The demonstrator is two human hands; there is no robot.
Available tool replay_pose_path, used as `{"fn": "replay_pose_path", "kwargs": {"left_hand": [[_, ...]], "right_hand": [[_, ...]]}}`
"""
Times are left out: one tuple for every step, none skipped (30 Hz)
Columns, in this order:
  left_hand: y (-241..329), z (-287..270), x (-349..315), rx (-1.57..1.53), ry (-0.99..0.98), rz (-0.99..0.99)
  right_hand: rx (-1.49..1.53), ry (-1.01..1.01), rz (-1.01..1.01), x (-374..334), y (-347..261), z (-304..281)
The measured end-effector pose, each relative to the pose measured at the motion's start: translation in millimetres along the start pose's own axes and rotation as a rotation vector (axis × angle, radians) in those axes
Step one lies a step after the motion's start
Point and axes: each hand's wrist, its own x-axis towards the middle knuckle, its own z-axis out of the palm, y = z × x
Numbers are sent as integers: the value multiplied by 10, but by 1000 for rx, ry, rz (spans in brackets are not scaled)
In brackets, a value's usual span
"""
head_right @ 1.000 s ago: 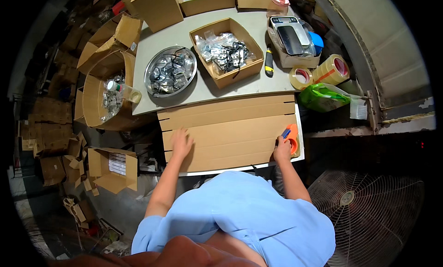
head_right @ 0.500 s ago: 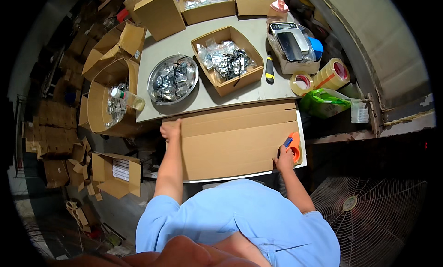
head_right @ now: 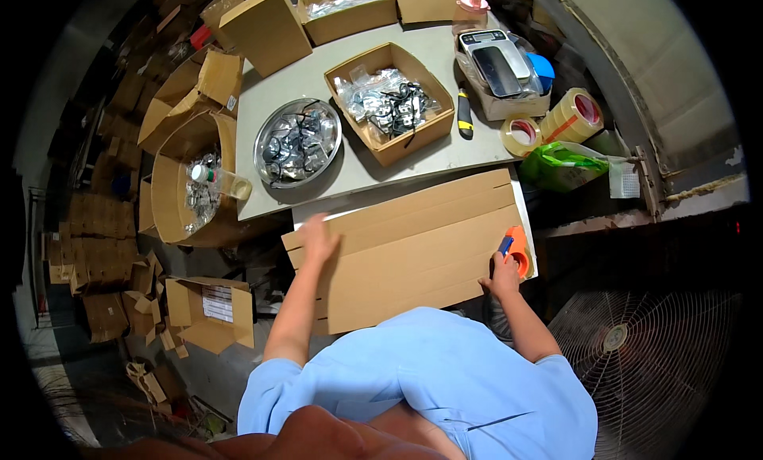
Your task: The person places metal brackets and hardware into a cardboard box and uses a tape dispenser to seal the box.
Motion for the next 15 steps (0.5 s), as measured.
{"fn": "replay_pose_path", "kwargs": {"left_hand": [[113,245,89,77,-15,268],[399,309,185,47,-21,353],[682,308,284,18,-25,437],[895,289,426,17,-22,447],[1063,265,555,71,-234,374],[1194,240,600,127,-451,305],[1258,208,565,131,-455,315],[1318,149,485,138,-429,386],[1370,89,434,145,-396,454],[1410,101,250,148,-353,425],[1397,155,61,92,-174,503],[1410,187,-150,135,-63,601],[1416,242,-336,120,32,621],[1443,252,-423,107,127,638],[1436,234,-395,100,152,643]], "right_hand": [[-4,3,-7,10,-32,-16],[12,0,0,-11,-28,-8],[29,-1,4,-20,-27,-9],[32,7,12,-9,-34,-22],[27,-1,20,-7,-50,-24],[25,-12,37,-31,-37,-16],[26,-27,59,-39,-28,-11],[29,-28,65,-83,-16,-3],[15,-6,61,-93,-14,-13],[2,15,55,-97,1,-20],[-17,26,66,-81,14,4],[-15,26,65,-86,18,-4],[15,30,79,-100,7,-24],[44,34,90,-97,-4,-50],[46,38,87,-79,-12,-37]]}}
